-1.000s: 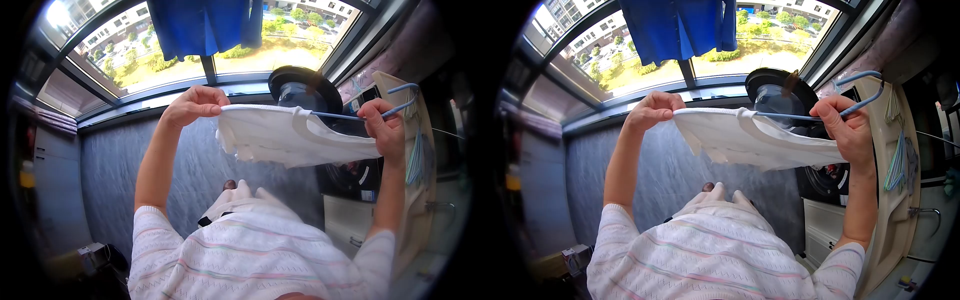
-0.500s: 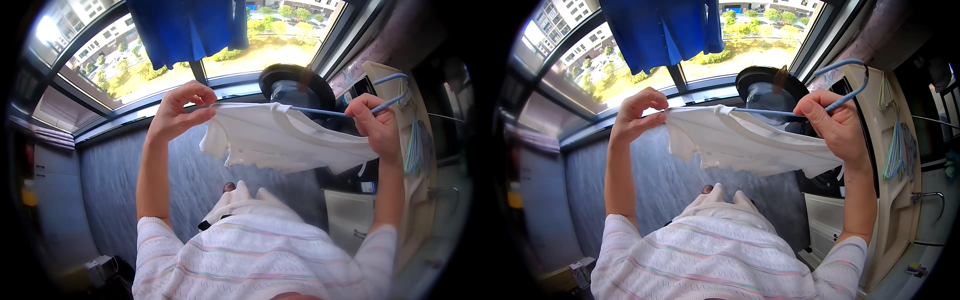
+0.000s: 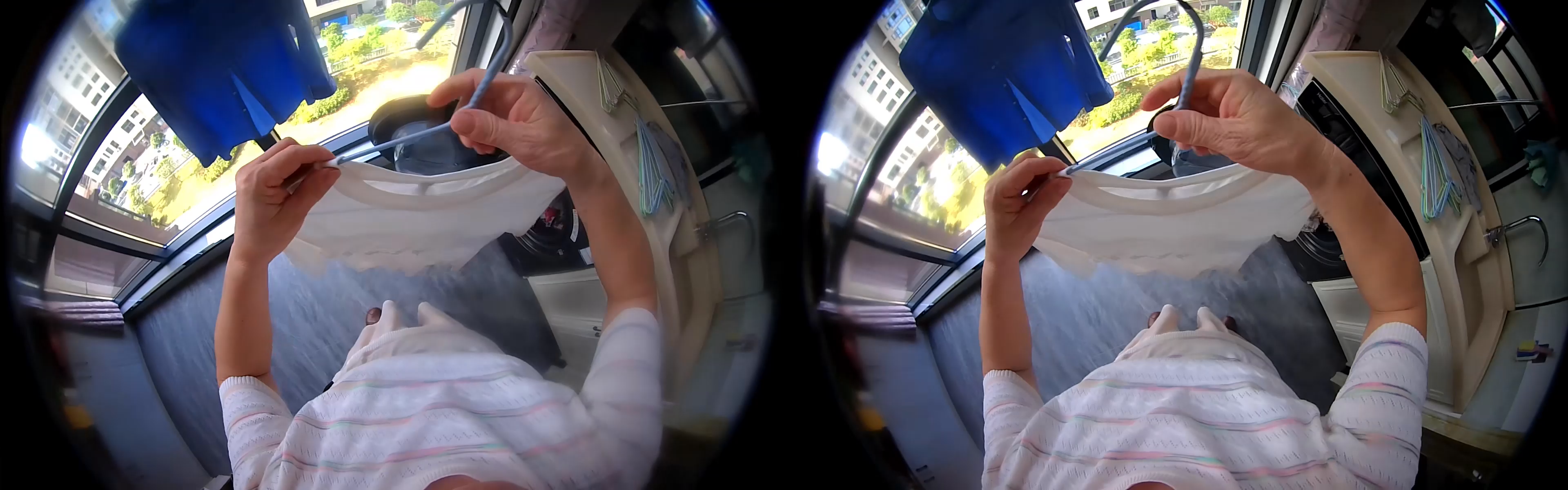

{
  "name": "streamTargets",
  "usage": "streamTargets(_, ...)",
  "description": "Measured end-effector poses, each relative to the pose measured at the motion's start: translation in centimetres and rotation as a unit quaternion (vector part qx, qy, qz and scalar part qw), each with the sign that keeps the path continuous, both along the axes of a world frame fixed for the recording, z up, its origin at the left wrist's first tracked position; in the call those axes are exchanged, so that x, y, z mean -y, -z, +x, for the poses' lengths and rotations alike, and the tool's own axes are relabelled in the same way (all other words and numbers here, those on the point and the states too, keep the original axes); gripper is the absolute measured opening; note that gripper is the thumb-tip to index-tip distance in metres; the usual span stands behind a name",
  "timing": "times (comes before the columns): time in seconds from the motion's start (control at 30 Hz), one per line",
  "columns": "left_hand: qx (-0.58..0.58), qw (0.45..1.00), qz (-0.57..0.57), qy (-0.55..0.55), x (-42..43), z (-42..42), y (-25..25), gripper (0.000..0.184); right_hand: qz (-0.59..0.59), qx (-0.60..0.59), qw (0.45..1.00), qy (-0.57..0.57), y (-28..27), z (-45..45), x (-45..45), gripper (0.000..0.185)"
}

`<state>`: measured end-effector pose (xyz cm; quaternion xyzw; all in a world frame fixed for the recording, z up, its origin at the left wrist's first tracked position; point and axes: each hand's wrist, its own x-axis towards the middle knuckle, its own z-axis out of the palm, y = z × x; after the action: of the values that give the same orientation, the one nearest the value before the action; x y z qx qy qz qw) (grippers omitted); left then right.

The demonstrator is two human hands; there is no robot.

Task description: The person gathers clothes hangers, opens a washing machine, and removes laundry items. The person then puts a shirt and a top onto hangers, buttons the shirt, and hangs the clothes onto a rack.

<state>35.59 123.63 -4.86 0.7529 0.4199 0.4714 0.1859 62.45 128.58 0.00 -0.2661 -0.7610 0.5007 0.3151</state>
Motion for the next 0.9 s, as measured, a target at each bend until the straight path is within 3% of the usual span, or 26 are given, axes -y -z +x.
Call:
streamTargets(0.1,0.034,0.999,-0.023,-0.018,0.1,-1.6,0.0,0.009,0.131,0.097,0.984,0.066,0.5,3.8,-1.3,0.047)
streamTargets(0.2,0.047,0.997,-0.035,-0.045,0.6,-3.3,-0.6,0.009,0.075,0.185,0.974,0.108,2.2,6.8,-1.3,0.047)
streamTargets(0.3,0.073,0.995,-0.037,-0.059,0.7,-4.6,-1.0,0.009,0.011,0.073,0.988,0.138,3.8,6.8,-1.1,0.026)
streamTargets(0.4,0.07,0.995,-0.038,-0.067,1.0,-5.4,-1.9,0.009,-0.019,0.01,0.993,0.117,4.7,6.4,-2.0,0.022)
streamTargets(0.53,0.065,0.994,-0.036,-0.075,1.3,-6.7,-2.1,0.009,-0.071,0.027,0.994,0.08,3.8,5.7,-2.2,0.017)
streamTargets(0.77,0.136,0.987,-0.025,-0.077,1.9,-10.2,-1.9,0.011,-0.011,-0.143,0.985,0.098,3.3,3.3,-3.0,0.009)
streamTargets(0.9,0.169,0.98,-0.011,-0.102,1.9,-12.7,-1.8,0.012,-0.012,-0.115,0.986,0.123,3.6,3.0,-4.2,0.013)
